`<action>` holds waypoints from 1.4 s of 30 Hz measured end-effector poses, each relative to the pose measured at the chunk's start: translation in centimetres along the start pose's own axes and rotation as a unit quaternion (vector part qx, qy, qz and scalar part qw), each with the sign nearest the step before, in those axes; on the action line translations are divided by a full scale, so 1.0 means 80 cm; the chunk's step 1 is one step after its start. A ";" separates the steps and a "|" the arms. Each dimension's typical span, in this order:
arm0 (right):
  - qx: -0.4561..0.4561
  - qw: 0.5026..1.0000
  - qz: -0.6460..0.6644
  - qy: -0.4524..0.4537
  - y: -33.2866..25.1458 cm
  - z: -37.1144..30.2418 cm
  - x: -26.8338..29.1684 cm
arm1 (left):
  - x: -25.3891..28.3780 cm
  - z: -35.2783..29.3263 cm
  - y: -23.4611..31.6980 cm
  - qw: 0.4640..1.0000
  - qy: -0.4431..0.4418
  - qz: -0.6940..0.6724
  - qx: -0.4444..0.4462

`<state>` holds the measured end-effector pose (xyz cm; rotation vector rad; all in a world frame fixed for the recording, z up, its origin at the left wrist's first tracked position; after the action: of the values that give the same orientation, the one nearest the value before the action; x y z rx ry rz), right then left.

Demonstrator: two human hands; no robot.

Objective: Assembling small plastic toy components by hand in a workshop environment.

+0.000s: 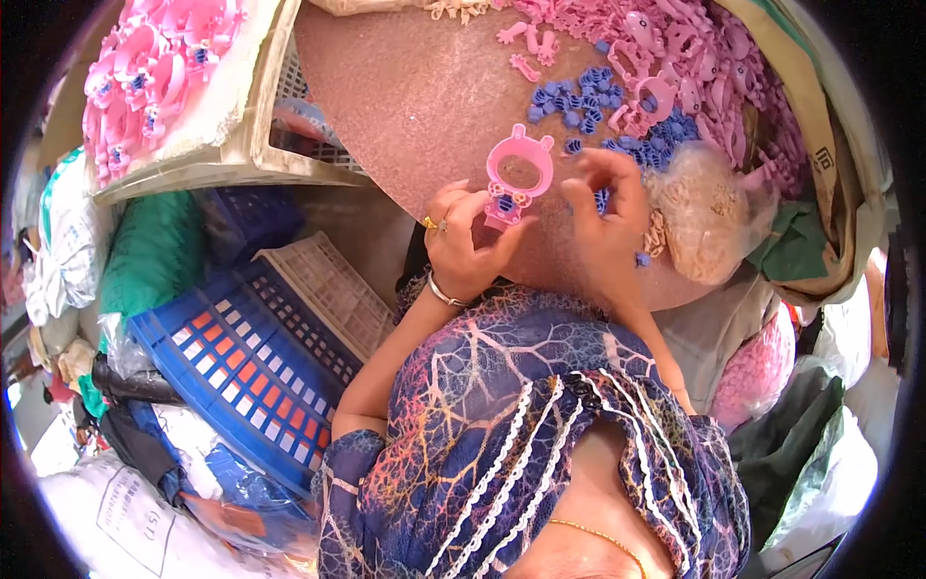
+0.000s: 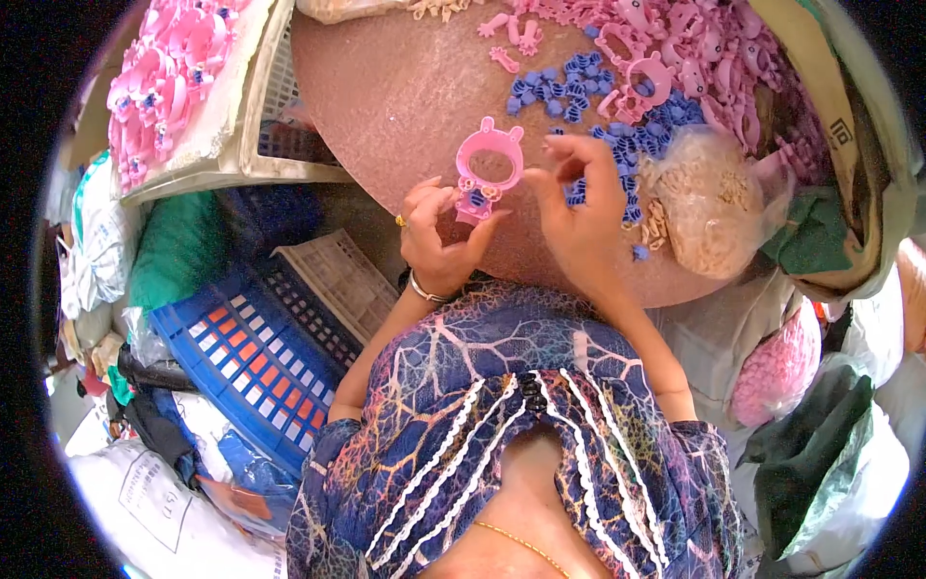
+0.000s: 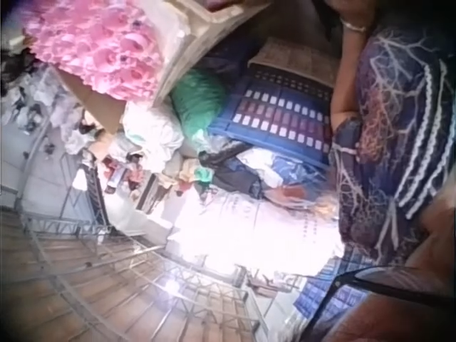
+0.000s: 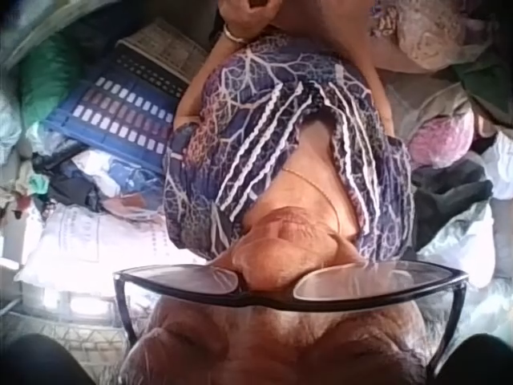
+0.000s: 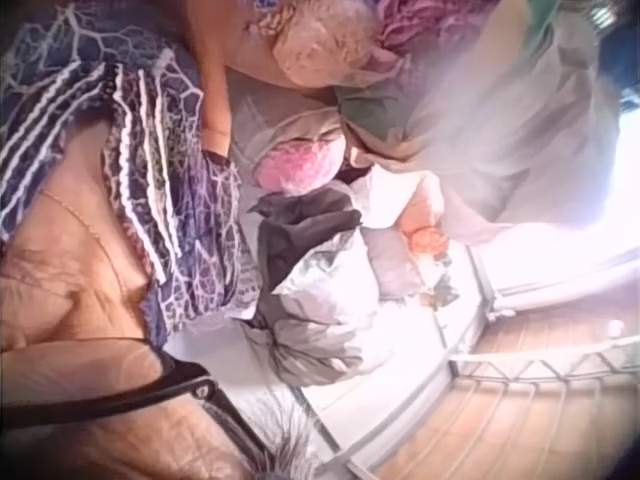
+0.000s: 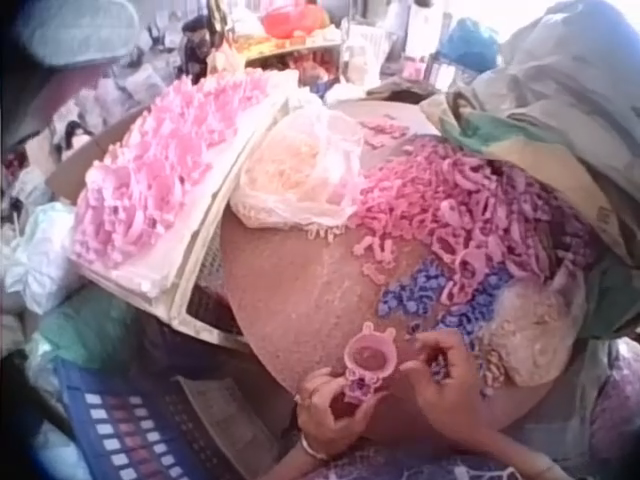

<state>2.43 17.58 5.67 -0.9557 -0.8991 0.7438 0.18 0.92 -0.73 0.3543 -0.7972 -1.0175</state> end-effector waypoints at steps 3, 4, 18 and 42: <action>-0.044 0.999 0.007 -0.029 0.005 0.005 0.005 | 0.001 0.000 0.001 1.000 -0.014 -0.004 -0.022; -0.114 0.991 0.044 -0.055 0.008 0.004 0.004 | 0.002 0.001 0.001 0.999 -0.023 0.000 -0.036; 0.042 0.993 -0.106 -0.026 -0.010 -0.015 -0.010 | -0.001 -0.001 -0.004 0.992 -0.001 0.007 -0.128; -0.226 0.901 0.345 -0.133 -0.009 -0.011 0.006 | 0.027 0.024 0.017 0.974 -0.104 0.071 -0.186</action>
<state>3.49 17.42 6.21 -1.6586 -0.9949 1.3260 0.22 -0.05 2.31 -0.1319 -0.7879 -1.0541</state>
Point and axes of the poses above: each hand's wrist, its own z-axis towards the middle knuckle, its own x-axis out of the back of the hand, y = z × x, the point moved 1 cm from there along z, towards the middle knuckle, and after that the axes turned 11 degrees about z, right-handed, at the moved point
